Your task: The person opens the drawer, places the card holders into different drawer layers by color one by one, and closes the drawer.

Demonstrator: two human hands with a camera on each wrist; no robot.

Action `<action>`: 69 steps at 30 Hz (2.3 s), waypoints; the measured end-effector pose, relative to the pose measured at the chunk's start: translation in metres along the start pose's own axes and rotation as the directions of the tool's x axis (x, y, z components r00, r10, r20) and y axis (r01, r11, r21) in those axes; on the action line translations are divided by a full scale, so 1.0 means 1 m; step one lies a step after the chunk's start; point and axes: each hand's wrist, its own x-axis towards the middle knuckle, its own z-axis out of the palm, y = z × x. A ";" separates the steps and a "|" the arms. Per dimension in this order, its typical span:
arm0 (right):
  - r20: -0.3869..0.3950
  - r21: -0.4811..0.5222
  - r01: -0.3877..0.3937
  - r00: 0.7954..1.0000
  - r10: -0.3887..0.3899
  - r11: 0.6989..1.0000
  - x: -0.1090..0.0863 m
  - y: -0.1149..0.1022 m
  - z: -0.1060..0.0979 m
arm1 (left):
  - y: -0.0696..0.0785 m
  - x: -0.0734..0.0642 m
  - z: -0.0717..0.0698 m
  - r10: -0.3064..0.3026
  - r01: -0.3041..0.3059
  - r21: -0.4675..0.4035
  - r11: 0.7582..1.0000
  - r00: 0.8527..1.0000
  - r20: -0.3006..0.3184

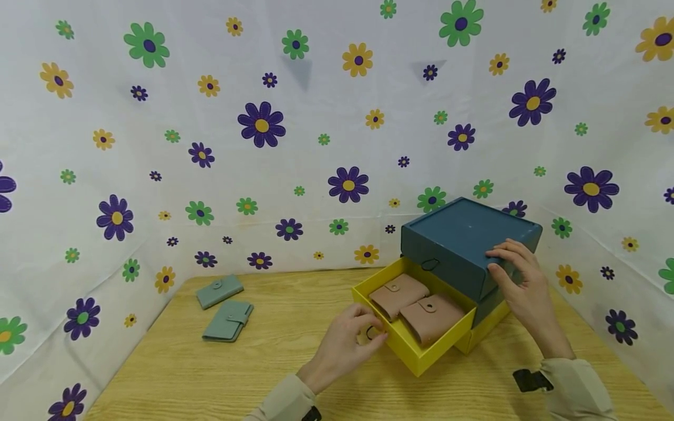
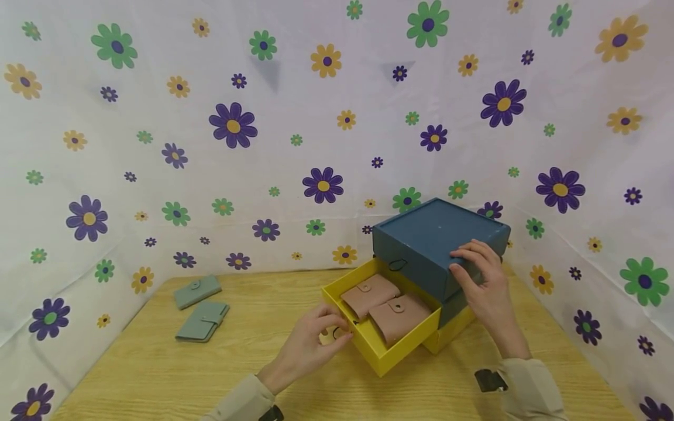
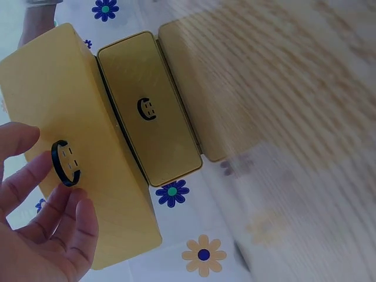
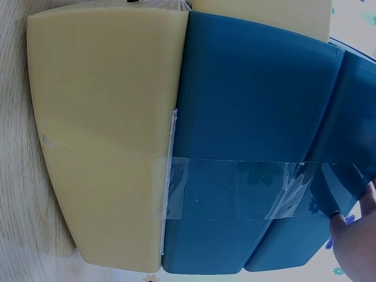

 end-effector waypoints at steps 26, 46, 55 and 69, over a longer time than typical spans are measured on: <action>-0.004 0.013 0.005 1.000 -0.005 1.000 0.001 -0.021 0.000 | -0.009 -0.005 0.009 0.033 -0.034 0.048 0.998 0.999 0.026; -0.001 0.013 0.011 1.000 -0.011 1.000 0.000 0.000 0.002 | -0.004 -0.005 0.010 -0.030 0.029 0.037 0.999 0.999 0.023; -0.012 0.008 0.011 1.000 -0.011 1.000 0.000 0.001 0.002 | -0.004 -0.004 0.010 -0.034 0.034 0.040 0.999 0.999 0.006; -0.008 0.000 0.000 1.000 0.000 1.000 0.001 -0.001 0.000 | -0.001 0.002 0.015 -0.010 0.012 0.046 0.999 0.999 -0.045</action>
